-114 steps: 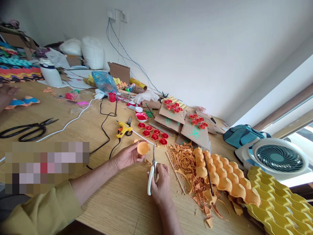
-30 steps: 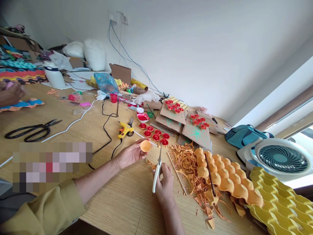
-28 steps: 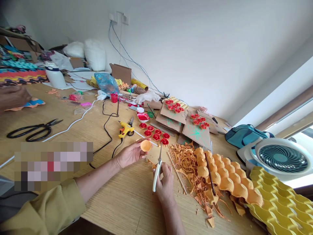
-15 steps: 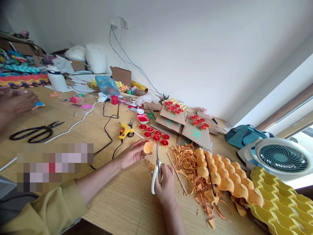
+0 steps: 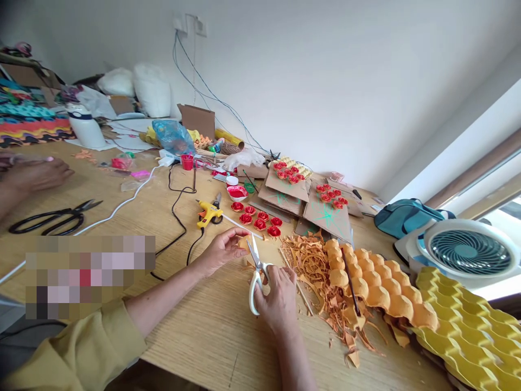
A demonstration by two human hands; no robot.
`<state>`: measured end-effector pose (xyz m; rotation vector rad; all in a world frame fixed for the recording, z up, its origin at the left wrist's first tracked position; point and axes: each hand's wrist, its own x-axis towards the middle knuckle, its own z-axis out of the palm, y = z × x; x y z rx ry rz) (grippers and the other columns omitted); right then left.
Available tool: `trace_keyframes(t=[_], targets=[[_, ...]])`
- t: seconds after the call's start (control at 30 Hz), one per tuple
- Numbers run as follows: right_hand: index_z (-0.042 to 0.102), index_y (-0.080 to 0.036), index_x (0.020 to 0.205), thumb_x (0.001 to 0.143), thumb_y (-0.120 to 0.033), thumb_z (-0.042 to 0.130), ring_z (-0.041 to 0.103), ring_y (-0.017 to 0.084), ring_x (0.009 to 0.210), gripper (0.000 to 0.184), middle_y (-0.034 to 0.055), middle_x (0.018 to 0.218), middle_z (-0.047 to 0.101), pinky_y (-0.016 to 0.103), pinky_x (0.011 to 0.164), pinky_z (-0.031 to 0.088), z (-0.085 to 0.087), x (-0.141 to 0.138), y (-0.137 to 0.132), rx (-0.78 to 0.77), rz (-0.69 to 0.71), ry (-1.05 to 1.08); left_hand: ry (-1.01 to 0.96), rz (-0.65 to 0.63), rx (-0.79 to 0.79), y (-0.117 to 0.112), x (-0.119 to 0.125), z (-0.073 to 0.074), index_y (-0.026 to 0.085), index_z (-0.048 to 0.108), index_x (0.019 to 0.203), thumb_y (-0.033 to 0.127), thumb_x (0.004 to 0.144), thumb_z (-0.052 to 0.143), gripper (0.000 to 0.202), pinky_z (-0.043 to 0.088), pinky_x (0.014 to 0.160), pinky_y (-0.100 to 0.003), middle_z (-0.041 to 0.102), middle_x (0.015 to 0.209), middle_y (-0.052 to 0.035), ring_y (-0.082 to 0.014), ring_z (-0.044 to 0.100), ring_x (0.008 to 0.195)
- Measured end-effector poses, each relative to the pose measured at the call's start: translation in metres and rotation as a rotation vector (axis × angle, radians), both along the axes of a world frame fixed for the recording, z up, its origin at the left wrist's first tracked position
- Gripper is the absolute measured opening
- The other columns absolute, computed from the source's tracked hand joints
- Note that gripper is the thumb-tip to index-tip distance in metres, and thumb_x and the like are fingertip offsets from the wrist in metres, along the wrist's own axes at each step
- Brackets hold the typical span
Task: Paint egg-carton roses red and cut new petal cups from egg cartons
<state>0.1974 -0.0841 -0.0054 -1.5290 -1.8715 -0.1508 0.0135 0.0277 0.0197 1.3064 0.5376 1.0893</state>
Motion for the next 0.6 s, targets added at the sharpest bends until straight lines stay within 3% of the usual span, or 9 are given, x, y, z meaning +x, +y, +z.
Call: trace_keyframes(t=[0.43,0.6], targets=[[0.044,-0.024,0.075,0.096,-0.025,0.057,0.052,0.015,0.061,0.025,-0.0057,0.065,0.055,0.035,0.085,0.038,0.0012,-0.0031,-0.0005,-0.004,0.038,0.008,-0.012,0.006,0.105,0.001,0.004,-0.0062,0.018,0.065,0.105,0.035,0.068,0.093,0.049,0.05,0.078,-0.024,0.064,0.098,-0.0027,-0.0158,0.059,0.09],[0.04,-0.025,0.071,0.097,-0.025,0.055,0.049,0.015,0.062,0.03,-0.0051,0.063,0.052,0.031,0.074,0.039,0.0021,-0.0039,-0.0007,-0.004,0.095,0.075,-0.014,-0.01,0.087,0.0013,0.0042,-0.0069,0.019,0.064,0.107,0.035,0.068,0.093,0.051,0.051,0.079,-0.025,0.064,0.096,-0.002,-0.015,0.06,0.089]])
